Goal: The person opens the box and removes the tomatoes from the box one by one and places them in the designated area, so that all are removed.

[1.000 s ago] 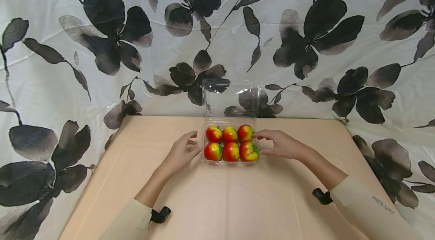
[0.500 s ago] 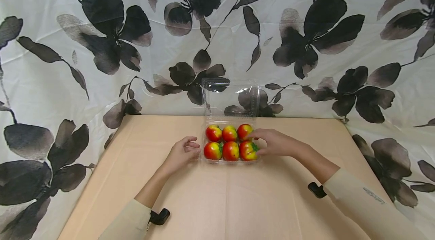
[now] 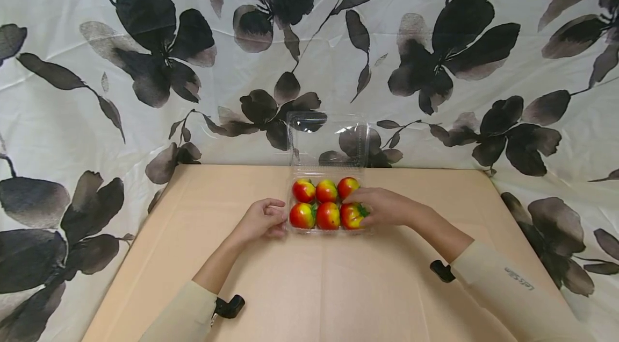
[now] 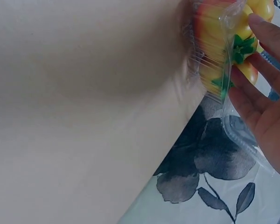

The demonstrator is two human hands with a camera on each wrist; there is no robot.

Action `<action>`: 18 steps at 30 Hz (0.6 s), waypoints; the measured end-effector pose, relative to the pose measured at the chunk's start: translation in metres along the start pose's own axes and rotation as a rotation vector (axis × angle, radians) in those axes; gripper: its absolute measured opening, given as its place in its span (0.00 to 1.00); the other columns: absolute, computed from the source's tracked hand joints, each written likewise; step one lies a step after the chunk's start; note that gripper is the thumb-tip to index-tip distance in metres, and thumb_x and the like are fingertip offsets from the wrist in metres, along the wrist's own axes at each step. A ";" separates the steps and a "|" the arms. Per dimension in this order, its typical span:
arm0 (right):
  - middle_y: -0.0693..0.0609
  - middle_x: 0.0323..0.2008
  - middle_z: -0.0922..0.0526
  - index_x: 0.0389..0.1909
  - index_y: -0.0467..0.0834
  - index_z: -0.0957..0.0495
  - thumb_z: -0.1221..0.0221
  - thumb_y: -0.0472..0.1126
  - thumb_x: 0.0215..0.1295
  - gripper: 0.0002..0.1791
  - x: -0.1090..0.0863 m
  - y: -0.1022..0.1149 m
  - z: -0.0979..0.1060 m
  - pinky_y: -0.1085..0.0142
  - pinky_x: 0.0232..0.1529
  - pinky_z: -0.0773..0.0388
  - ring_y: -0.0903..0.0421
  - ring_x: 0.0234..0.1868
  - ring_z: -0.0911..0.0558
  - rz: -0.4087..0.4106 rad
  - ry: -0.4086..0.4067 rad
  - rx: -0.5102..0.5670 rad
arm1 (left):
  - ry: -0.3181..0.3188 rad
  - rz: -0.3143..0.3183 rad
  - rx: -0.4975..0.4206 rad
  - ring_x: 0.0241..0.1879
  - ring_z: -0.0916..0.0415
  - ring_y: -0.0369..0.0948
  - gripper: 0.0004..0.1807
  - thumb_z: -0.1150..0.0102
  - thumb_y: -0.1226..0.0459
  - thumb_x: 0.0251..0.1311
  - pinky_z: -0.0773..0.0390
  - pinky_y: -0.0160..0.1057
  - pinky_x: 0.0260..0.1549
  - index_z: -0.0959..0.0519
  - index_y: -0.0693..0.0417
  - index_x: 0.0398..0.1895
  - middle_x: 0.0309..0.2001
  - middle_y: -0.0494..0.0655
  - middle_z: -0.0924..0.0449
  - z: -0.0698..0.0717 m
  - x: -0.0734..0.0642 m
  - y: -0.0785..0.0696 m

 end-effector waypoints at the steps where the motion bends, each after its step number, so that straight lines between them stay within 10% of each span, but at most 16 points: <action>1: 0.51 0.64 0.20 0.65 0.48 0.21 0.26 0.40 0.60 0.30 0.000 0.001 0.000 0.48 0.71 0.23 0.48 0.67 0.23 -0.006 0.007 -0.001 | 0.001 0.001 -0.009 0.30 0.14 0.42 0.25 0.40 0.75 0.69 0.08 0.48 0.35 0.34 0.76 0.65 0.35 0.57 0.16 -0.001 0.001 0.000; 18: 0.50 0.69 0.23 0.69 0.50 0.24 0.26 0.45 0.61 0.34 0.003 0.004 -0.008 0.44 0.72 0.25 0.46 0.71 0.26 -0.035 0.045 -0.020 | 0.013 0.029 -0.054 0.25 0.18 0.40 0.12 0.43 0.77 0.69 0.07 0.44 0.31 0.29 0.77 0.51 0.27 0.49 0.20 -0.005 0.003 0.001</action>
Point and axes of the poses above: each hand's wrist, its own x-axis towards the middle knuckle, its own z-axis out of the back of the hand, y = z × x, the point moved 2 cm from there along x, towards the middle knuckle
